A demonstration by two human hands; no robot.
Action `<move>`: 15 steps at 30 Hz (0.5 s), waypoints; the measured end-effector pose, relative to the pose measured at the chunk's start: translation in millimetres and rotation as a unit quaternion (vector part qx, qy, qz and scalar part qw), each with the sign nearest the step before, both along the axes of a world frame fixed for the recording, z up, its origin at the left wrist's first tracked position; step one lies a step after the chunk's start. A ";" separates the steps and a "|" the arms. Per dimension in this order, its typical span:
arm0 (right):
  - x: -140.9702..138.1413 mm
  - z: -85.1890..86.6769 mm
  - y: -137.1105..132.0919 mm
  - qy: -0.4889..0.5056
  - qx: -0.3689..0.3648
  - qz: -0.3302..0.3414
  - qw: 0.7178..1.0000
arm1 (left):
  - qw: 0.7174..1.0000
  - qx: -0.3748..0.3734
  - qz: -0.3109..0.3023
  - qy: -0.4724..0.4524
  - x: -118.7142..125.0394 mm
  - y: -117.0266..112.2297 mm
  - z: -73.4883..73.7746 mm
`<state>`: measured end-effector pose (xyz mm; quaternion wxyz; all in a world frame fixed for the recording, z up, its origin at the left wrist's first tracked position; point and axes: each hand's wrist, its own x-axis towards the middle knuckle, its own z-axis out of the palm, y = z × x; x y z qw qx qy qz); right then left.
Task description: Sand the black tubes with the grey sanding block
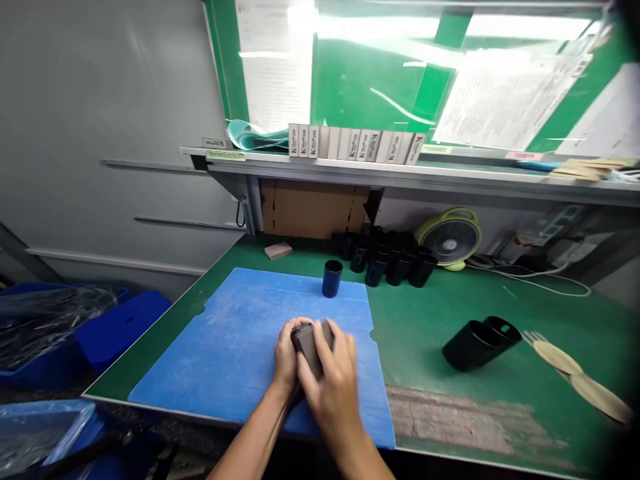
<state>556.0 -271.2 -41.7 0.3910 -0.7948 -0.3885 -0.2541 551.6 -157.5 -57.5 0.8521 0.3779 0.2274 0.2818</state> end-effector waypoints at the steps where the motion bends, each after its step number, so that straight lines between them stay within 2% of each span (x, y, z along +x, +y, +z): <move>1: 2.5 2.1 3.3 0.009 -0.005 0.005 1.000 | 0.999 0.002 0.037 0.002 0.1 0.4 -0.5; 2: 4.0 3.0 4.5 0.009 -0.012 0.011 1.000 | 0.998 0.001 0.056 -0.001 0.3 0.6 -0.5; 3: 4.1 2.0 3.0 0.000 -0.020 0.018 1.000 | 0.999 -0.005 0.048 -0.007 0.4 0.4 -0.1; 6: -0.9 -8.2 -9.5 -0.049 -0.019 0.015 0.999 | 0.997 -0.025 -0.068 -0.021 0.7 -1.3 2.5; 7: -1.6 -10.0 -11.3 -0.055 -0.004 -0.001 0.998 | 0.996 -0.024 -0.087 -0.021 0.7 -1.5 2.8; 8: -0.9 -9.5 -10.1 -0.047 0.003 -0.011 0.999 | 0.996 -0.020 -0.080 -0.019 0.7 -1.5 2.5; 11: 5.3 1.2 3.2 -0.007 -0.014 0.000 1.000 | 1.000 -0.008 0.026 -0.008 0.5 -0.2 -0.5; 12: 5.7 3.6 5.5 -0.004 -0.022 0.008 1.000 | 0.999 -0.011 0.043 -0.007 0.5 -0.1 -1.1; 13: 4.2 3.7 4.9 -0.009 -0.025 0.015 1.000 | 0.999 -0.016 0.034 -0.008 0.5 -0.4 -1.2; 15: -2.6 -1.8 -3.4 -0.032 -0.015 0.017 0.999 | 0.999 -0.022 -0.031 -0.016 0.5 -1.7 0.4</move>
